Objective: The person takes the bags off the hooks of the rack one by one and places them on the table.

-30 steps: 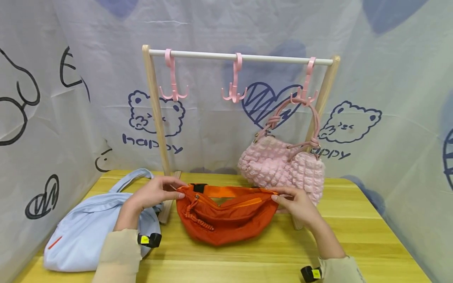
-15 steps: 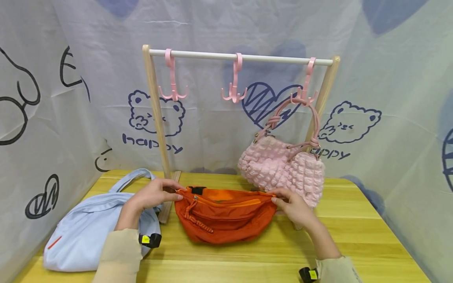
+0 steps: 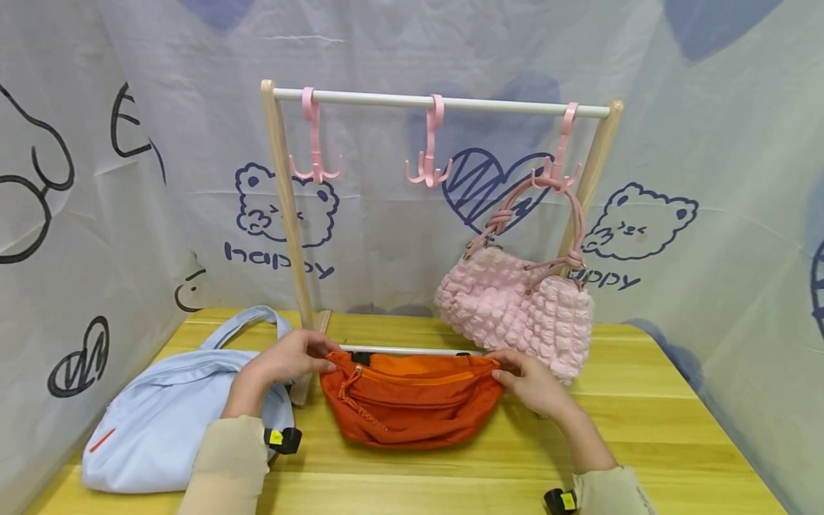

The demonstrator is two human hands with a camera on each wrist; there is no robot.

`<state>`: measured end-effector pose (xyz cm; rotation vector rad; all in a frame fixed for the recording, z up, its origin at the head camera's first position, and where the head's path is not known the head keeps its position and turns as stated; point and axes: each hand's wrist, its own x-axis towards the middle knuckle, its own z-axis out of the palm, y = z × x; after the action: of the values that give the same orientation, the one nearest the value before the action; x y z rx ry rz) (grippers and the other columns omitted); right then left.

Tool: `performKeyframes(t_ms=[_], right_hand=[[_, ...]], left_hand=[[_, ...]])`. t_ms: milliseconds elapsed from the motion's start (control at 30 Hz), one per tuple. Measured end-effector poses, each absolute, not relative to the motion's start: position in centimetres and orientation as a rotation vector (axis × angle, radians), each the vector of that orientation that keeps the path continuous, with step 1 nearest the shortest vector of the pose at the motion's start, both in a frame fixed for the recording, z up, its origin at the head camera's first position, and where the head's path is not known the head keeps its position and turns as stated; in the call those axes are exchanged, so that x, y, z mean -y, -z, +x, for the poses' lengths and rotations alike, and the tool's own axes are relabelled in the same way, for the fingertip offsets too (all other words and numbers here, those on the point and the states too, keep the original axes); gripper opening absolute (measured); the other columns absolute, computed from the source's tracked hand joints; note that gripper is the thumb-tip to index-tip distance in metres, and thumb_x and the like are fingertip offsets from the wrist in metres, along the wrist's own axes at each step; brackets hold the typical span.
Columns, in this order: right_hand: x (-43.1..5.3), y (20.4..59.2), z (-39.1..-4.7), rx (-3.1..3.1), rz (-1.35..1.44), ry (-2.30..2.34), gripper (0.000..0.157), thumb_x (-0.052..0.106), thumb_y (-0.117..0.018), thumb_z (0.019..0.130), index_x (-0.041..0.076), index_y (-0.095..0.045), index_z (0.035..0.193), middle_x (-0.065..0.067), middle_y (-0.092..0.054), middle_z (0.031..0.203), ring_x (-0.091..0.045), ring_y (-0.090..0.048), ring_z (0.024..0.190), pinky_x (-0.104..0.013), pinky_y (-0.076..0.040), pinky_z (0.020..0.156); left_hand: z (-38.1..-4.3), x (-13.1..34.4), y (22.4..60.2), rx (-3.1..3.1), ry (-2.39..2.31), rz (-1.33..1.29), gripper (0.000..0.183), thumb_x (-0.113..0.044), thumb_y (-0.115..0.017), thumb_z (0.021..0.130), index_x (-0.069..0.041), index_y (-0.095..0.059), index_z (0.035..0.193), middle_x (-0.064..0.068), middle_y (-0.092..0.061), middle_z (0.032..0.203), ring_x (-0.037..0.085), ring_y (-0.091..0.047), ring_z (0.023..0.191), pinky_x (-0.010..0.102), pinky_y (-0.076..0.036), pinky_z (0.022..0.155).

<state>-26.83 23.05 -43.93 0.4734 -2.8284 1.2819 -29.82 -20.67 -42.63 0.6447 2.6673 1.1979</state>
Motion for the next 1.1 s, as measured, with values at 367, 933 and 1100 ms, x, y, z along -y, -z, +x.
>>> performKeyframes(t_ms=[367, 933, 1100], right_hand=[[-23.2, 44.4, -26.9, 2.842, 0.567, -1.199, 0.026, 0.011, -0.058, 0.106, 0.004, -0.070, 0.127, -0.017, -0.068, 0.130, -0.039, -0.059, 0.126, -0.060, -0.043, 0.109], [-23.4, 45.1, -26.9, 2.905, 0.581, -1.181, 0.029, 0.006, -0.059, 0.104, -0.001, -0.069, 0.130, -0.021, -0.068, 0.131, -0.042, -0.058, 0.128, -0.059, -0.043, 0.110], [-23.3, 45.2, -26.9, 2.909, 0.574, -1.168, 0.029, 0.005, -0.059, 0.104, 0.000, -0.070, 0.130, -0.021, -0.068, 0.131, -0.041, -0.058, 0.128, -0.059, -0.043, 0.110]], left_hand=[[-29.9, 20.4, 43.1, -2.686, -1.151, 0.623, 0.023, -0.006, -0.079, 0.091, -0.006, -0.078, 0.114, 0.003, -0.076, 0.103, 0.017, -0.066, 0.093, 0.038, -0.055, 0.085], [-29.7, 20.2, 43.4, -2.671, -1.103, 0.549, 0.020, -0.004, -0.084, 0.085, -0.006, -0.082, 0.105, 0.005, -0.078, 0.097, 0.016, -0.066, 0.088, 0.035, -0.056, 0.081], [-29.6, 20.2, 43.4, -2.652, -1.115, 0.555, 0.022, -0.002, -0.084, 0.084, -0.004, -0.081, 0.105, 0.006, -0.078, 0.097, 0.016, -0.068, 0.088, 0.036, -0.058, 0.081]])
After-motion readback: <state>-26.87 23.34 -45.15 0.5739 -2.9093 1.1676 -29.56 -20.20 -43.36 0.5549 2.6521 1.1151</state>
